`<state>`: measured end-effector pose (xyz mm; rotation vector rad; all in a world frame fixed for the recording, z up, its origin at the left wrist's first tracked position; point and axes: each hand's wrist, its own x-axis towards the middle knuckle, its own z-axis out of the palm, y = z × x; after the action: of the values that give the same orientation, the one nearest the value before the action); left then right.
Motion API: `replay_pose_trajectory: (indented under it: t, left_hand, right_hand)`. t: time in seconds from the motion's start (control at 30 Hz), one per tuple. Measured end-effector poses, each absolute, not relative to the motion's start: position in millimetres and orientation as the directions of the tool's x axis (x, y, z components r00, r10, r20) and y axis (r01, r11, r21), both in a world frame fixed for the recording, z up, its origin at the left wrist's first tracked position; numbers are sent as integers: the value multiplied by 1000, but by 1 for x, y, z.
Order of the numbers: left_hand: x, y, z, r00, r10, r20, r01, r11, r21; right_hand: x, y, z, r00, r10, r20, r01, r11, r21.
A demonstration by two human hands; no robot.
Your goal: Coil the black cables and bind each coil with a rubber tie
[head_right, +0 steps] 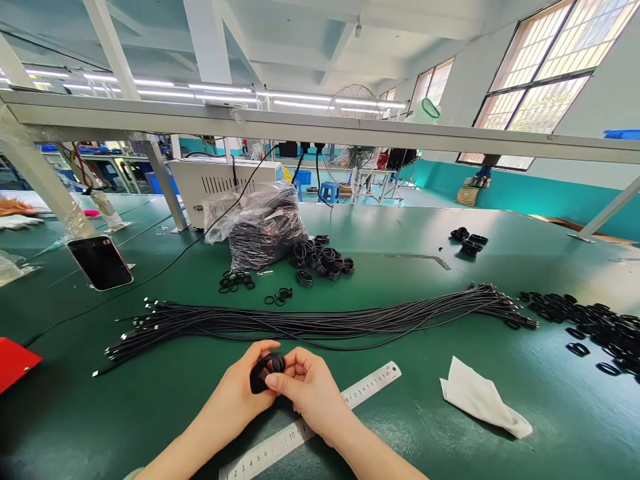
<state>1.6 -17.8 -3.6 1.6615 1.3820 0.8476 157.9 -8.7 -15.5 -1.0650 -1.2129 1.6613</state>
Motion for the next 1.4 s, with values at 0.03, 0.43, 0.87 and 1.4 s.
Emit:
replay_pose_trajectory:
  t: [0.03,0.43,0.87,1.4]
  left_hand:
    - [2,-18,-4,162,986,40,494,-116,862]
    - [3,-26,-4,211,967,143,631,-246,736]
    - [-5,-4,-11,335,932,-140,19,141,990]
    - [-12,-11,13,497,848,-184,-144,290,946]
  right_hand:
    - [156,-8,-16,-282,945,-166,-124,-208,-970]
    - [155,-9,-16,-155,986,-66,-61,-76,-995]
    - [164,-28,6,-428,901,74,141,148,-979]
    - [174,-18,12,-434,900,43,-237,-68,-969]
